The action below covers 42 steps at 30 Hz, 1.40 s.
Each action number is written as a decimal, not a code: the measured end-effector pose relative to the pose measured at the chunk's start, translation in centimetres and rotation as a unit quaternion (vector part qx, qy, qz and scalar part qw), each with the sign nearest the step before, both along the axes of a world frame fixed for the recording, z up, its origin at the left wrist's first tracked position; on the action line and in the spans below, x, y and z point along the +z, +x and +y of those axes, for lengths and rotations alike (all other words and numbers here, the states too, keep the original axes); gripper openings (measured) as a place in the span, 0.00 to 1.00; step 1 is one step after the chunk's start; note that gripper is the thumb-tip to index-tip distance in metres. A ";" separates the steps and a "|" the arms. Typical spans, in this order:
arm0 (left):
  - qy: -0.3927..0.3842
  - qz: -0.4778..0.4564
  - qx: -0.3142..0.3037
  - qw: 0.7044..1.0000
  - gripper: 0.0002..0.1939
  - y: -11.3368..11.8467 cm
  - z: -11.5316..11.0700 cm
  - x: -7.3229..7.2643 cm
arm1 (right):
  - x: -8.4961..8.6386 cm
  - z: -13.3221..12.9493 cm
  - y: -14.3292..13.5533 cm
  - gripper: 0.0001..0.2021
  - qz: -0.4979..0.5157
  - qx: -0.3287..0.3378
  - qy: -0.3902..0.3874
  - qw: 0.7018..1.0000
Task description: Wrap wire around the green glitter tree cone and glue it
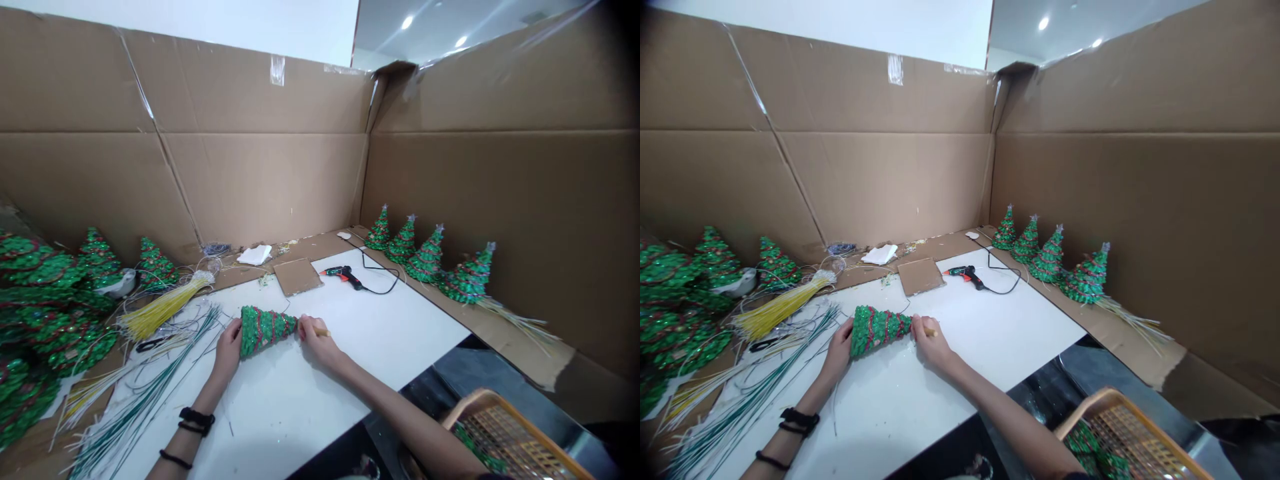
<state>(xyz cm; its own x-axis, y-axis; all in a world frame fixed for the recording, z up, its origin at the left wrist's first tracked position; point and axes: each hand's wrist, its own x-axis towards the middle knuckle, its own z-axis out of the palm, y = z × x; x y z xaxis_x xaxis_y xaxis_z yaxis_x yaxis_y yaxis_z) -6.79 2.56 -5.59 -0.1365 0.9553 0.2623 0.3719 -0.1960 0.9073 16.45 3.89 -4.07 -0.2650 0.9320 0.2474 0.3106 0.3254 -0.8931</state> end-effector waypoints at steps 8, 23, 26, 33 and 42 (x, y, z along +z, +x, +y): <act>-0.004 -0.036 -0.025 0.999 0.15 -0.7 0.4 -0.2 | -1.1 1.1 -0.1 0.29 0.238 -0.053 -0.097 0.965; 0.044 0.025 0.127 0.991 0.30 0.6 -1.7 2.0 | -1.0 0.6 0.8 0.31 0.195 -0.008 -0.059 0.979; 0.058 0.076 0.136 0.986 0.27 1.2 -2.4 2.5 | -0.8 0.4 0.9 0.31 0.197 -0.003 -0.048 0.979; 0.087 0.189 0.113 0.971 0.30 3.7 -4.1 3.6 | -0.4 0.0 1.2 0.30 0.212 0.012 -0.036 0.976; 0.074 0.196 0.080 0.975 0.25 4.2 -3.7 3.3 | 0.0 -0.8 0.7 0.20 0.218 -0.009 -0.016 0.976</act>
